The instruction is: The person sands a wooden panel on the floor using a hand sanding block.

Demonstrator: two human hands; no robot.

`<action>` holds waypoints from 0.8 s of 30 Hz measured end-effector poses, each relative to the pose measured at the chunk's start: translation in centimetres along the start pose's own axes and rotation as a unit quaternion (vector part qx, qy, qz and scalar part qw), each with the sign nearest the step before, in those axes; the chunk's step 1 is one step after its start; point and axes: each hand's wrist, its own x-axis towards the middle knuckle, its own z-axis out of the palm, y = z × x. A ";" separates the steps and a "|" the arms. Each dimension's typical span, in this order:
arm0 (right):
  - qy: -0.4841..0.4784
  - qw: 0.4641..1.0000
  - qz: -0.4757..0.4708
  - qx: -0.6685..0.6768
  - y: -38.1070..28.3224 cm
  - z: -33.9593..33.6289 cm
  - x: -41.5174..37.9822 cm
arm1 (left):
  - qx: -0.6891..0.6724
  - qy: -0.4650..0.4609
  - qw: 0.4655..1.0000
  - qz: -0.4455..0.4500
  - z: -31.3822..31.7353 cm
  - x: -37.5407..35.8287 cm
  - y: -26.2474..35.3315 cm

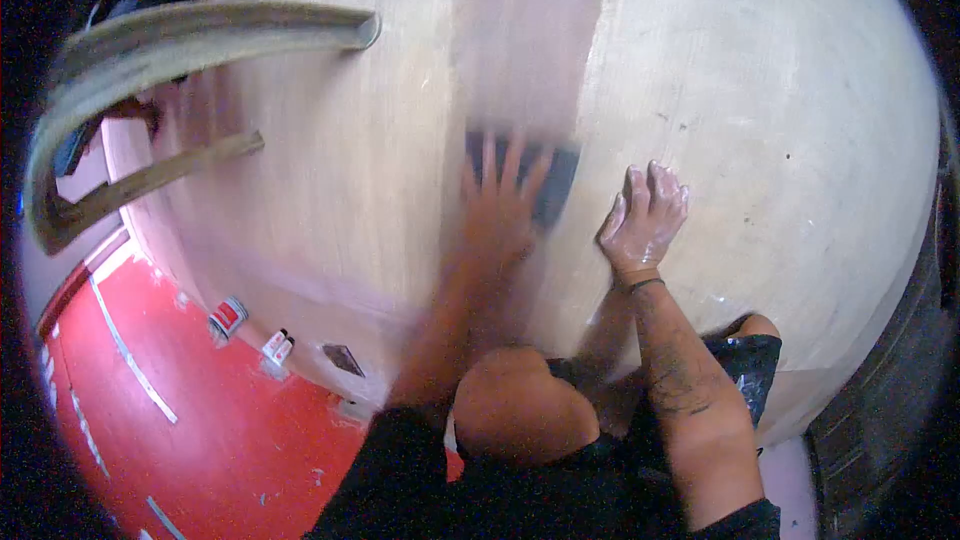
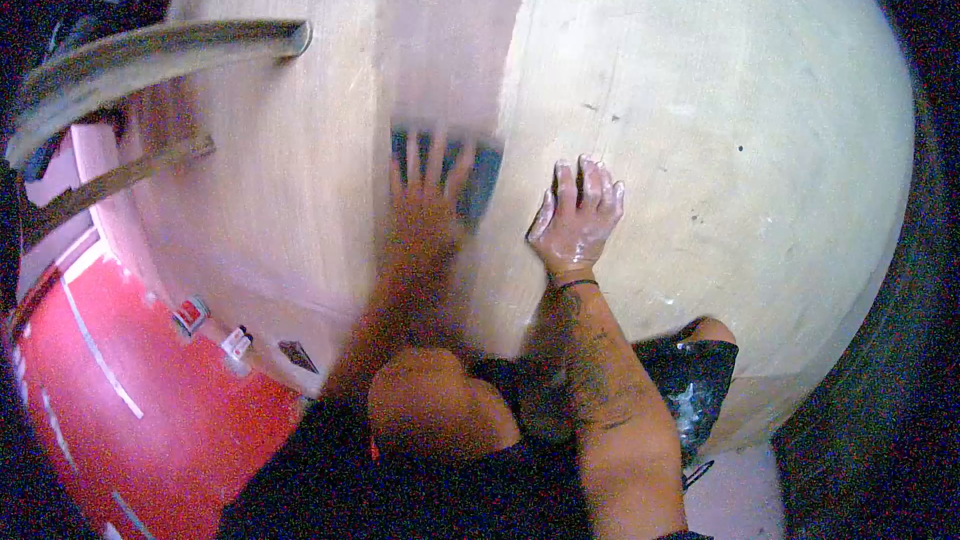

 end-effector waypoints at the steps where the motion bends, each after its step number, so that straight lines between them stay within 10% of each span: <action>1: 0.004 1.000 0.007 -0.003 0.0 0.1 0.0 | -0.032 -0.093 0.995 -0.006 1.1 -5.1 0.6; 5: -0.009 1.000 0.002 -0.001 -0.3 -0.3 0.0 | -0.131 -0.036 0.990 -0.040 6.0 -14.5 2.4; 7: -0.005 1.000 -0.003 0.000 -0.6 -0.6 0.1 | -0.087 -0.077 0.992 -0.045 3.5 -9.6 1.5; 14: 0.013 1.000 0.002 0.001 -0.3 -0.1 -0.2 | -0.001 0.241 0.970 0.027 -3.4 18.5 -3.5; 17: 0.006 1.000 0.002 0.002 -0.4 -0.3 -0.1 | -0.053 0.256 0.965 0.037 -2.8 18.1 -3.4; 24: 0.012 1.000 0.003 0.001 -0.2 0.0 0.1 | -0.038 -0.224 0.972 -0.059 4.8 -14.2 0.8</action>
